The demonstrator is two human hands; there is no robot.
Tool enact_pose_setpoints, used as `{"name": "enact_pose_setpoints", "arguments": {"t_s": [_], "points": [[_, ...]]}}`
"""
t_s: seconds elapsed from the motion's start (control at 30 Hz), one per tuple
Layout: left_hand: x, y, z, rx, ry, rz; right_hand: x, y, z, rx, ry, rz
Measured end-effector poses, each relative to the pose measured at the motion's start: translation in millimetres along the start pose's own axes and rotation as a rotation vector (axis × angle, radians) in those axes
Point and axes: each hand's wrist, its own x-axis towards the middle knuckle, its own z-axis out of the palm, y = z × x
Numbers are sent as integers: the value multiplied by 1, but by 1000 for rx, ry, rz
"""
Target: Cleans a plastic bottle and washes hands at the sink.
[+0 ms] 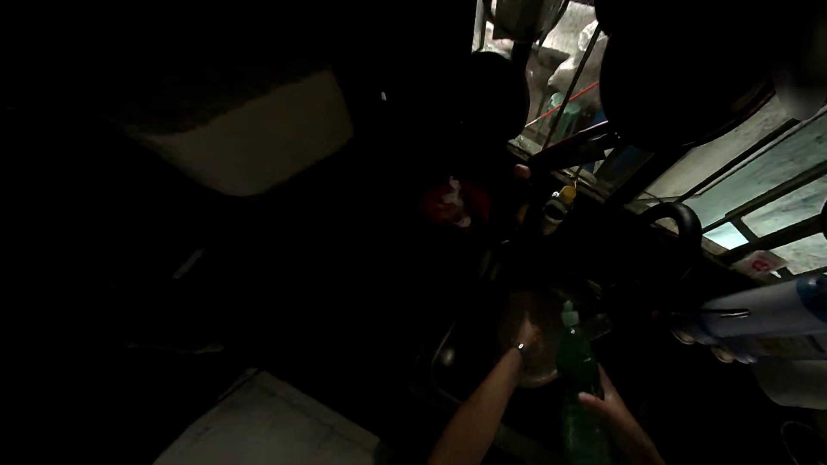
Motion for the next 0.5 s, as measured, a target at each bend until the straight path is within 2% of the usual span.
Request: {"name": "enact_pose_setpoints", "arguments": {"t_s": [0.1, 0.2, 0.33, 0.4, 0.5], "points": [[-4, 5, -19, -47, -36, -16, 46, -19, 39, 37, 327, -292], [-7, 3, -36, -96, -62, -54, 105, -70, 67, 154, 588, -516], [-24, -8, -55, -190, -48, -46, 178, -139, 72, 295, 776, -741], [-28, -14, -62, -269, -42, -48, 227, -148, 62, 290, 889, -879], [-32, -20, -65, -307, -33, -12, 278, -138, 51, 302, 959, -883]]}}
